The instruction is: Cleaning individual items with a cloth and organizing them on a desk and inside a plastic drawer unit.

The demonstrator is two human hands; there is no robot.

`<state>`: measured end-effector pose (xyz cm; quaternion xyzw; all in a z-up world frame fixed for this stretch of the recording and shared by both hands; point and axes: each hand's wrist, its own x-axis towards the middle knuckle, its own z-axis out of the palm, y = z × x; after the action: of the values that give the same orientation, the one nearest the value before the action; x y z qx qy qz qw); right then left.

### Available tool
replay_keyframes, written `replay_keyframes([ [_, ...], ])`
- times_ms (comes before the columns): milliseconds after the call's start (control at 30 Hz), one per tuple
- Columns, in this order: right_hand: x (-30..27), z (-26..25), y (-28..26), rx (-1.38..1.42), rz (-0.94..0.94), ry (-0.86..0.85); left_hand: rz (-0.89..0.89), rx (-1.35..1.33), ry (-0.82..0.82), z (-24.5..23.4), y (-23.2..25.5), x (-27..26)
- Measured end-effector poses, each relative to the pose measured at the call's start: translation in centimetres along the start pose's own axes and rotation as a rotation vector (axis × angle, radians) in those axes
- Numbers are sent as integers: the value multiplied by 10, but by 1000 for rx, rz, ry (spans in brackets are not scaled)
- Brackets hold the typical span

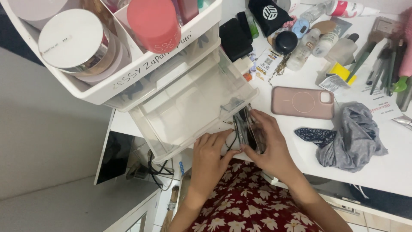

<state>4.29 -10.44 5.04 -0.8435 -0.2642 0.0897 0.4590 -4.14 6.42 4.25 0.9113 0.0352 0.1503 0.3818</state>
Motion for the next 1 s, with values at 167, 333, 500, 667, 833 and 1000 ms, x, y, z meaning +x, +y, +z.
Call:
replay_keyframes([
  [167, -10, 6, 29, 436, 129, 50, -132, -220, -87, 4, -6, -3],
  [333, -19, 16, 27, 616, 130, 47, 86, -298, 3, 28, -12, -17],
  [500, -24, 5, 16, 435, 59, -17, 163, -160, -90, 8, 10, -14],
  [667, -39, -7, 9, 318, 5, -4, 192, -200, -165, -1, 23, -14],
  [833, -64, -30, -10, 271, 25, -21, 200, -283, -223, -2, 28, -26],
  [1000, -73, -53, -48, 268, 65, -46, 435, -186, -69, -26, 49, -36],
])
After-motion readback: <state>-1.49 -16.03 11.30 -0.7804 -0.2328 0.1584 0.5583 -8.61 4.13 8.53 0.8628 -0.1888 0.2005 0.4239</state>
